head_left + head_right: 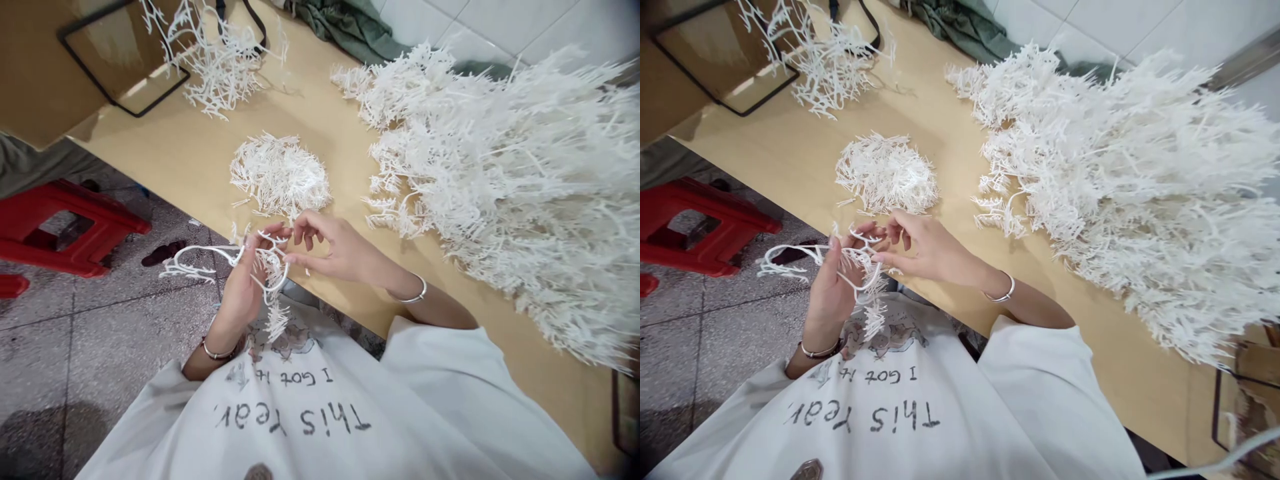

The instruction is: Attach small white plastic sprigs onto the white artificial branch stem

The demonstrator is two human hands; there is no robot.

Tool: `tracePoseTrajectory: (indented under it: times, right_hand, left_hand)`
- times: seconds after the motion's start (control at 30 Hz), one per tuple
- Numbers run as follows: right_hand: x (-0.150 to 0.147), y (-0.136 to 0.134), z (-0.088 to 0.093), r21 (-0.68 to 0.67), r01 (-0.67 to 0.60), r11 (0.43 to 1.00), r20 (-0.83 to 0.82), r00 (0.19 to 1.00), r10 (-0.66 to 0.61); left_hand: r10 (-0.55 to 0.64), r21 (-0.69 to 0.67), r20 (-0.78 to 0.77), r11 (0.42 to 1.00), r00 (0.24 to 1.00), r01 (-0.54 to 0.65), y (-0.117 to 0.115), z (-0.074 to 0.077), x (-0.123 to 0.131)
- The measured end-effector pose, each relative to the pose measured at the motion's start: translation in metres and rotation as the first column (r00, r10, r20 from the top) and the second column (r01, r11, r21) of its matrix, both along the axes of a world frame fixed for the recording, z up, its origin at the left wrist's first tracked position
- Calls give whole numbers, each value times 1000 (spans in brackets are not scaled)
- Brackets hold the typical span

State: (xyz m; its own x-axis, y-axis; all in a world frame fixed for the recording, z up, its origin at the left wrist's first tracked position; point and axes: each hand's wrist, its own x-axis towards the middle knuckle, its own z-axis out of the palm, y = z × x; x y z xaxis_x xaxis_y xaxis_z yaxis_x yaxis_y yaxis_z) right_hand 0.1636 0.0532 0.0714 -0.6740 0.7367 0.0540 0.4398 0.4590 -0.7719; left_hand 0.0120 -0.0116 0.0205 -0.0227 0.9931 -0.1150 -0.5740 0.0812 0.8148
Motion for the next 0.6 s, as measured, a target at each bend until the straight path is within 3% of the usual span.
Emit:
tracePoseTrajectory:
  times: [0.13, 0.27, 0.43, 0.6]
  right_hand:
    - [-3, -1, -7, -201, -43, 979, -66, 997, 31]
    - [-3, 3, -1, -360, -112, 926, -114, 991, 75]
    - [-3, 1, 6, -359, -223, 907, -54, 974, 218]
    - [-9, -12, -1, -243, -212, 946, -175, 969, 172]
  left_hand:
    - [13, 43, -38, 999, 999, -11, -2, 1, -2]
    - [17, 85, -113, 996, 993, -7, -9, 8, -8]
    - [-1, 56, -97, 998, 995, 6, -17, 18, -10]
    - [-5, 105, -118, 994, 993, 17, -16, 17, -8]
